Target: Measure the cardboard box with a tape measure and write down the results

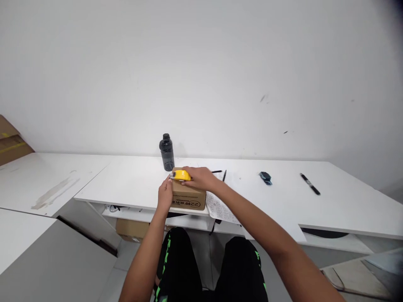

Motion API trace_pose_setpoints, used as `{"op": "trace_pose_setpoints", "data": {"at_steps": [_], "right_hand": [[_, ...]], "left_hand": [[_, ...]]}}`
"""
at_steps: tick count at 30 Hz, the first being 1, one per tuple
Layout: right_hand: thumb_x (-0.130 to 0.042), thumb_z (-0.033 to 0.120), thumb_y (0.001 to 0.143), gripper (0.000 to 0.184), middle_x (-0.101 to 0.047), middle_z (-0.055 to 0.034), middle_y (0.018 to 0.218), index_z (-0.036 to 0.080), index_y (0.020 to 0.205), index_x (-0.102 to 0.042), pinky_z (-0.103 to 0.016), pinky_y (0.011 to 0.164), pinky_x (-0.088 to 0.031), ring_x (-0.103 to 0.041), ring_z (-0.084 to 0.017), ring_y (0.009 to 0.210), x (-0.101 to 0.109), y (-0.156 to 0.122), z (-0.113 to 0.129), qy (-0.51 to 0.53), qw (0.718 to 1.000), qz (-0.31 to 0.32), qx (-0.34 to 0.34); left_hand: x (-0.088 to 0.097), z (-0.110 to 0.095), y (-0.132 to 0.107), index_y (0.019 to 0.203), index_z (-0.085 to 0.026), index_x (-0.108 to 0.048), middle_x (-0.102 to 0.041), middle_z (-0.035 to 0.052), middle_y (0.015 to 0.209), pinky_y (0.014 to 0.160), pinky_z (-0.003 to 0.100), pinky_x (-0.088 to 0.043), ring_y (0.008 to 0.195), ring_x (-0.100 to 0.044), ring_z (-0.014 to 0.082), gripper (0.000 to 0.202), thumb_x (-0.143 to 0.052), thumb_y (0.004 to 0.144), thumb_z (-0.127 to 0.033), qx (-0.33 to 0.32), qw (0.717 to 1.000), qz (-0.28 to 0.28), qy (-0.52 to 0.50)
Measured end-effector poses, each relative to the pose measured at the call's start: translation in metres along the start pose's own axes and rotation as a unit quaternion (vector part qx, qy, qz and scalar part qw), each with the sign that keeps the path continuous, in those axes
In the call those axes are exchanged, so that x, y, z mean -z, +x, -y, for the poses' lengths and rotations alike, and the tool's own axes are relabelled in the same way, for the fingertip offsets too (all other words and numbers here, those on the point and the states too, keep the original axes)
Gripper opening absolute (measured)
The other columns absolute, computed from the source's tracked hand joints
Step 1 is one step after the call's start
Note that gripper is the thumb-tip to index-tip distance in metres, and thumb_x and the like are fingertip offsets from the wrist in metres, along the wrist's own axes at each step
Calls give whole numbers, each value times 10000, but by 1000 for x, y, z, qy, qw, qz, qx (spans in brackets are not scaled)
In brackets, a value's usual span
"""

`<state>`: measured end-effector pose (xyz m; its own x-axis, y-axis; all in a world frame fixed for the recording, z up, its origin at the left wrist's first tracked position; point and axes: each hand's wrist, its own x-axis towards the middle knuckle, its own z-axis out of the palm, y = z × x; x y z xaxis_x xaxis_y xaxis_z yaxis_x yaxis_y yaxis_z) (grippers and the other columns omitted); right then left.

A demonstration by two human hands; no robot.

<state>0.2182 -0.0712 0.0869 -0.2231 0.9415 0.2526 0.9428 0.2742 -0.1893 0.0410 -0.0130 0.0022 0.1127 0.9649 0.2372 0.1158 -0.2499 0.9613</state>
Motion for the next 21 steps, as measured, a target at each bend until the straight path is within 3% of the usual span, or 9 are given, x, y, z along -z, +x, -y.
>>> {"op": "trace_pose_setpoints", "data": {"at_steps": [4, 7, 12, 15, 17, 19, 21], "right_hand": [[-506, 500, 906, 418, -687, -66, 1078, 226, 1220, -484, -273, 714, -408, -644, -232, 930, -8, 35, 29, -19, 1000, -19, 10], [-495, 510, 907, 424, -683, -63, 1096, 230, 1225, -486, -268, 701, -405, -648, -233, 921, -6, 31, 29, -2, 998, -63, -10], [-517, 593, 856, 553, -688, -41, 1027, 243, 1279, -450, -282, 716, -436, -650, -220, 877, -1, -21, 7, 132, 964, -194, -128], [-541, 599, 826, 565, -678, -30, 961, 227, 1241, -454, -283, 680, -465, -638, -194, 800, -4, -60, -7, 239, 915, -260, -193], [-530, 615, 819, 543, -662, -37, 935, 209, 1175, -466, -279, 623, -476, -620, -178, 735, -14, -83, -13, 323, 872, -292, -223], [-470, 654, 833, 546, -640, -45, 912, 200, 1137, -455, -277, 546, -472, -587, -155, 630, -30, -101, -15, 412, 825, -301, -244], [-394, 696, 847, 591, -623, -42, 895, 204, 1172, -420, -282, 494, -464, -546, -133, 536, -50, -113, -14, 485, 793, -284, -235]], "left_hand": [[-8, 1, 0, 1286, -199, -511, -626, 121, 1230, 942, 378, -436, 1125, -581, 272, 465, -480, 889, -441, 22, 999, -35, 33], [-13, 4, 0, 1406, -204, -338, -503, 145, 1379, 995, 373, -401, 1232, -507, 255, 573, -486, 890, -405, 8, 996, -67, 54], [-28, -4, 19, 1347, -148, -423, -490, 168, 1379, 1090, 401, -300, 1304, -423, 261, 466, -397, 907, -300, -60, 984, -80, 145], [-38, -19, 27, 1325, -133, -453, -433, 183, 1426, 1122, 462, -224, 1359, -338, 291, 458, -402, 907, -313, -95, 970, -126, 183], [-45, -30, 17, 1326, -147, -456, -358, 167, 1483, 1148, 478, -152, 1404, -248, 299, 479, -451, 896, -359, -156, 962, -145, 171], [-58, -37, -8, 1317, -184, -471, -408, 144, 1451, 1149, 447, -182, 1385, -292, 287, 500, -491, 882, -430, -199, 970, -96, 102], [-76, -38, -41, 1271, -226, -520, -530, 130, 1329, 1073, 401, -339, 1278, -448, 285, 538, -555, 830, -532, -152, 987, 55, -11]]}}
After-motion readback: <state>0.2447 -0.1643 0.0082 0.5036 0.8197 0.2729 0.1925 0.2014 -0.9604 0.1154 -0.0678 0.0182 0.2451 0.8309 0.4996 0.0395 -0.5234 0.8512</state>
